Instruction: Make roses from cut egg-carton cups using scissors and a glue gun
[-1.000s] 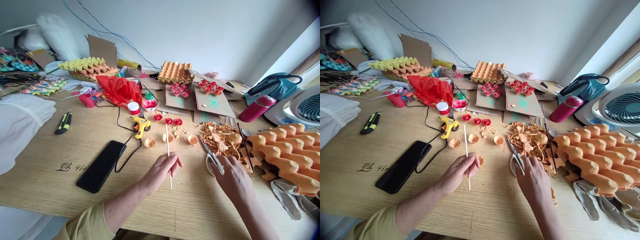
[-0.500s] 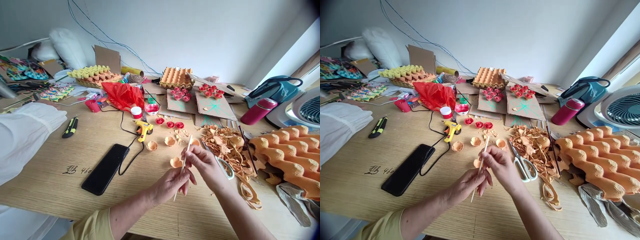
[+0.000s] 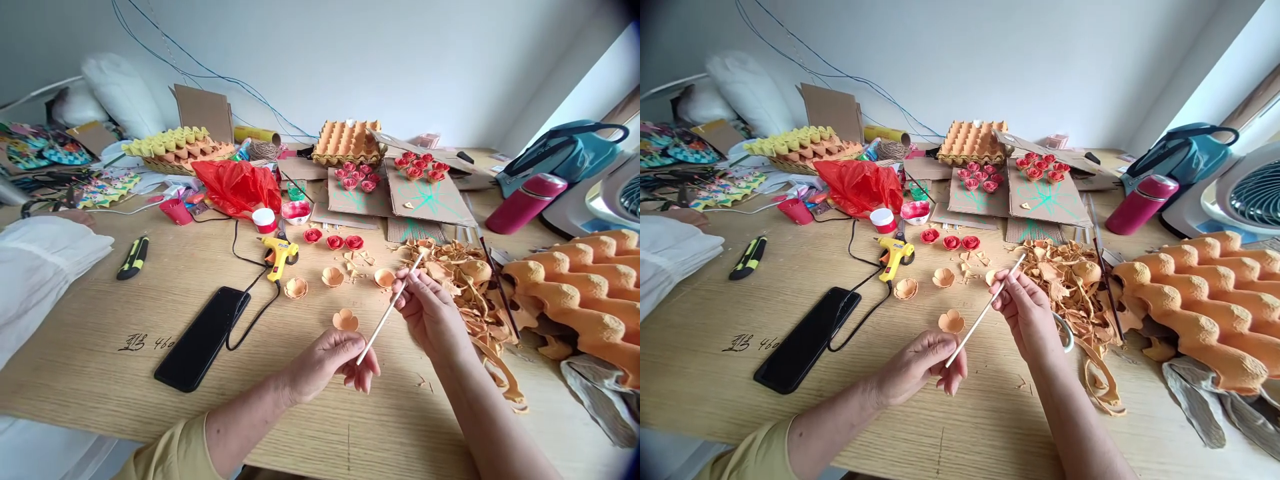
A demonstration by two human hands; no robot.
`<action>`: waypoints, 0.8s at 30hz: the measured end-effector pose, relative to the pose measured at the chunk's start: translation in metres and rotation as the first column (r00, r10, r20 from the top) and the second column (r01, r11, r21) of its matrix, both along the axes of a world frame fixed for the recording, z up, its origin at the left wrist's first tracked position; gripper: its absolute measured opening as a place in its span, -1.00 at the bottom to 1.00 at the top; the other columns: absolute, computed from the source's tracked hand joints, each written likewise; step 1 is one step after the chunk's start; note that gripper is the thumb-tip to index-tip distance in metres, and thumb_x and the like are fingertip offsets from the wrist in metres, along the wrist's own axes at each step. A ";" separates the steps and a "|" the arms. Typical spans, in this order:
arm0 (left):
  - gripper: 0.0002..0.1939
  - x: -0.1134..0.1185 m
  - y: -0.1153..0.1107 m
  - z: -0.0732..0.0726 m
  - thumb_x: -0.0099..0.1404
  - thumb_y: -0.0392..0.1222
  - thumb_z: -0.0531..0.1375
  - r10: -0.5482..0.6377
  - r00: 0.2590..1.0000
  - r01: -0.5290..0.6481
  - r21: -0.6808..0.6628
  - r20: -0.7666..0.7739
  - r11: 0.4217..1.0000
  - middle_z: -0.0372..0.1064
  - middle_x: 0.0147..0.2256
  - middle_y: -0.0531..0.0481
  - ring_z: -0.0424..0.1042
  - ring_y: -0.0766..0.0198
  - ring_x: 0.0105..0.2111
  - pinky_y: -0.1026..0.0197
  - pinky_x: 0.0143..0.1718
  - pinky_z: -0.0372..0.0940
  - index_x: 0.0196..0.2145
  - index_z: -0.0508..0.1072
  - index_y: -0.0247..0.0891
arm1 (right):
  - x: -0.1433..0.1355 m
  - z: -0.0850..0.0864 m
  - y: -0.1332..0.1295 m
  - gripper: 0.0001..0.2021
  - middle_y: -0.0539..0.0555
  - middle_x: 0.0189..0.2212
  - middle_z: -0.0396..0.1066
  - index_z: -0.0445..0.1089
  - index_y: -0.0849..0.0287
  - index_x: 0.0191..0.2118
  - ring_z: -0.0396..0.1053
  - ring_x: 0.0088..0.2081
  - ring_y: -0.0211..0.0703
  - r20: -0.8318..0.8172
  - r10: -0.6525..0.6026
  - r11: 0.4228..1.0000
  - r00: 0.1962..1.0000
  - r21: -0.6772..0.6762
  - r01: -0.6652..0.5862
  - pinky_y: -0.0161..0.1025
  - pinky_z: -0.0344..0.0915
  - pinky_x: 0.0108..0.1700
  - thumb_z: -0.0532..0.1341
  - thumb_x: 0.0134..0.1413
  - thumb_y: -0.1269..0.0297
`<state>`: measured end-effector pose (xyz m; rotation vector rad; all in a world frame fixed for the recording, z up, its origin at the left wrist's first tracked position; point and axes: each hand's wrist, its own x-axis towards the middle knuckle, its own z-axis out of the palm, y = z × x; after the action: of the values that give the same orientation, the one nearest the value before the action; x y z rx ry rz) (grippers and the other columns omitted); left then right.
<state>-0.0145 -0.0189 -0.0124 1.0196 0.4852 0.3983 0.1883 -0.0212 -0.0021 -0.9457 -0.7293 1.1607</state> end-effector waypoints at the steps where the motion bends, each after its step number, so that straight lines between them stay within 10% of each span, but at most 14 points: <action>1: -0.49 0.000 0.000 0.000 0.32 0.20 0.18 -0.006 1.000 0.006 0.001 -0.007 1.000 0.35 -0.58 -0.03 0.29 0.36 -0.58 0.29 -0.53 0.02 -0.44 0.48 -0.37 | 0.000 0.000 0.000 -0.80 -0.01 -0.41 0.42 0.49 0.13 -0.26 0.27 -0.49 -0.35 0.000 -0.001 1.000 1.000 0.001 0.001 -0.40 0.33 -0.43 0.35 0.12 0.11; 15: -0.45 0.001 0.001 -0.006 0.30 0.28 0.19 -0.059 0.998 0.062 0.127 -0.022 0.990 0.24 -0.62 0.07 0.11 0.42 -0.61 0.28 -0.54 -0.02 -0.52 0.30 -0.28 | -0.001 0.000 -0.001 -0.79 -0.01 -0.42 0.35 0.51 0.10 -0.19 0.27 -0.43 -0.29 0.051 -0.021 0.999 0.998 0.051 0.019 -0.33 0.31 -0.36 0.27 0.20 0.10; 19: -0.46 -0.001 0.002 -0.004 0.24 0.28 0.25 -0.063 0.995 0.078 0.206 -0.078 0.976 0.27 -0.60 0.06 0.21 0.40 -0.59 0.31 -0.52 0.06 -0.51 0.30 -0.28 | 0.009 0.021 -0.012 -0.85 -0.09 -0.51 0.15 0.44 0.00 -0.14 0.23 -0.44 -0.25 0.109 -0.213 0.963 0.971 0.192 0.190 -0.27 0.31 -0.27 0.17 0.29 0.11; 21: -0.48 -0.003 0.004 -0.001 0.28 0.25 0.23 0.052 0.995 -0.023 0.317 -0.082 0.948 0.24 -0.59 0.08 0.22 0.40 -0.58 0.30 -0.50 0.11 -0.50 0.32 -0.28 | 0.020 0.032 -0.021 -0.84 -0.08 -0.49 0.15 0.39 -0.05 -0.09 0.25 -0.45 -0.21 0.277 -0.409 0.898 0.869 0.293 0.329 -0.22 0.29 -0.29 0.14 0.31 0.12; 24: -0.61 -0.005 0.013 0.000 0.33 0.13 0.22 0.322 0.945 -0.253 0.494 -0.060 0.832 0.23 -0.52 0.09 0.22 0.38 -0.52 0.30 -0.44 0.15 -0.41 0.36 -0.28 | 0.037 0.037 -0.030 -0.80 0.00 -0.42 0.29 0.43 0.01 -0.13 0.24 -0.47 -0.18 0.701 -0.493 0.862 0.515 0.316 0.396 -0.23 0.16 -0.42 0.13 0.30 0.09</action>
<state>-0.0199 -0.0059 -0.0120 1.4715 0.6926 0.7482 0.2257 -0.0507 0.0349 -1.4482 -1.1259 0.1850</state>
